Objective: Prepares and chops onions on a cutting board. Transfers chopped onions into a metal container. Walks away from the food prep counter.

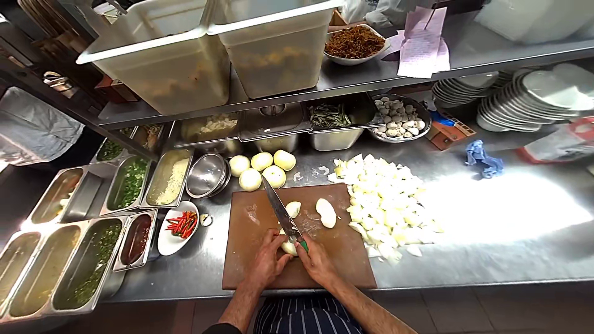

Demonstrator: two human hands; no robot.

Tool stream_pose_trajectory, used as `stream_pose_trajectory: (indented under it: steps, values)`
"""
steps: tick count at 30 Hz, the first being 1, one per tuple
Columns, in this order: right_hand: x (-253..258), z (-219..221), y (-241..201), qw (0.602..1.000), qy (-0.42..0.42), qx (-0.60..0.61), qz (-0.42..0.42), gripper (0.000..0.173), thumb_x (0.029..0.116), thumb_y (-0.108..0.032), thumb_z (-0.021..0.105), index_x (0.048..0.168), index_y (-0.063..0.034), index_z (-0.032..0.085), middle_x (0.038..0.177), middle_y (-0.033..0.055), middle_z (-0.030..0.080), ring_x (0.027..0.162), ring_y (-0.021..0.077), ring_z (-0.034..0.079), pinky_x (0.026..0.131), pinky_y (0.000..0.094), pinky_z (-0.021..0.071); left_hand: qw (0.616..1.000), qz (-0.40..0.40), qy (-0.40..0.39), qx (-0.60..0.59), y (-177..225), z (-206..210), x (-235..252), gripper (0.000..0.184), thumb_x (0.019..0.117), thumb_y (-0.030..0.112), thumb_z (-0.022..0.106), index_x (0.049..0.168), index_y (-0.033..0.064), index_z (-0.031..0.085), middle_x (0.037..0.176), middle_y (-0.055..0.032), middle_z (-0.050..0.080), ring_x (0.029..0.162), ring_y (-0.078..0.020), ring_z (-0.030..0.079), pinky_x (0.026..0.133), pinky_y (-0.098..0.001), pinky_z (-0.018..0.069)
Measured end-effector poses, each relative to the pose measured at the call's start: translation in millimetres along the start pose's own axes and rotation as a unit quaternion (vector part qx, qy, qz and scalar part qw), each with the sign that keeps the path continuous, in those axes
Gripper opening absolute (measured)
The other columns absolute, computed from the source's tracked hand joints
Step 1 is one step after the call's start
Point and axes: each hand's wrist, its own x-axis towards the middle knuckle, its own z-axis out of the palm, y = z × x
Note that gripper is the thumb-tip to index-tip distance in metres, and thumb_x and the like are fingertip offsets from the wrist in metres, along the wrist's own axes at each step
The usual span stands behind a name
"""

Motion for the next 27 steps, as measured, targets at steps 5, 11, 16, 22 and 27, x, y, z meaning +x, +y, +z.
stream_pose_trajectory:
  steps: [5, 11, 16, 22, 27]
  values:
    - [14.3, -21.2, 15.0, 0.999, 0.041, -0.006, 0.013, 0.040, 0.1057, -0.040, 0.046, 0.123, -0.0070, 0.061, 0.084, 0.0101, 0.066, 0.077, 0.0249, 0.068, 0.074, 0.0467, 0.0567, 1.000, -0.016, 0.016, 0.009, -4.4, 10.2, -19.7, 0.039, 0.0890, 0.035, 0.077, 0.119, 0.0106, 0.069, 0.147, -0.0125, 0.052, 0.128, -0.0198, 0.059, 0.105, -0.0345, 0.0534]
    - [7.4, -36.3, 6.2, 0.989, 0.137, -0.046, -0.014, 0.045, 0.1051, -0.048, 0.045, 0.117, -0.0082, 0.061, 0.072, 0.0053, 0.063, 0.065, 0.0211, 0.065, 0.063, 0.0425, 0.0560, 0.992, 0.037, 0.017, 0.122, 2.3, 5.0, -30.6, 0.051, 0.0855, 0.019, 0.072, 0.135, 0.0213, 0.064, 0.159, -0.0154, 0.042, 0.150, -0.0355, 0.035, 0.120, -0.0494, 0.0377]
    - [-38.1, -66.4, -2.5, 0.995, -0.040, -0.096, -0.002, 0.043, 0.1062, -0.046, 0.045, 0.118, -0.0082, 0.061, 0.083, 0.0114, 0.065, 0.077, 0.0277, 0.067, 0.073, 0.0486, 0.0554, 0.970, 0.105, -0.135, 0.172, -4.9, -18.7, -1.1, 0.027, 0.0976, 0.032, 0.063, 0.122, 0.0259, 0.073, 0.147, -0.0035, 0.057, 0.147, -0.0296, 0.040, 0.123, -0.0643, 0.0182]
    - [-70.6, -49.9, -13.5, 0.960, -0.118, -0.253, -0.005, 0.036, 0.1060, -0.041, 0.039, 0.118, -0.0122, 0.058, 0.089, 0.0126, 0.070, 0.087, 0.0335, 0.072, 0.075, 0.0527, 0.0573, 0.984, -0.157, -0.044, 0.071, 25.4, 0.3, -29.6, 0.049, 0.0903, 0.051, 0.066, 0.124, 0.0153, 0.072, 0.129, -0.0119, 0.064, 0.116, -0.0265, 0.066, 0.099, -0.0450, 0.0560]
    - [-70.0, -42.9, -34.6, 0.936, -0.179, -0.303, 0.030, 0.036, 0.1072, -0.034, 0.037, 0.130, -0.0110, 0.053, 0.103, 0.0178, 0.071, 0.099, 0.0387, 0.072, 0.082, 0.0564, 0.0570, 0.957, -0.246, -0.081, 0.130, 61.8, 4.5, -15.8, 0.058, 0.0903, 0.056, 0.057, 0.122, 0.0097, 0.070, 0.129, -0.0126, 0.066, 0.116, -0.0302, 0.067, 0.096, -0.0529, 0.0557]
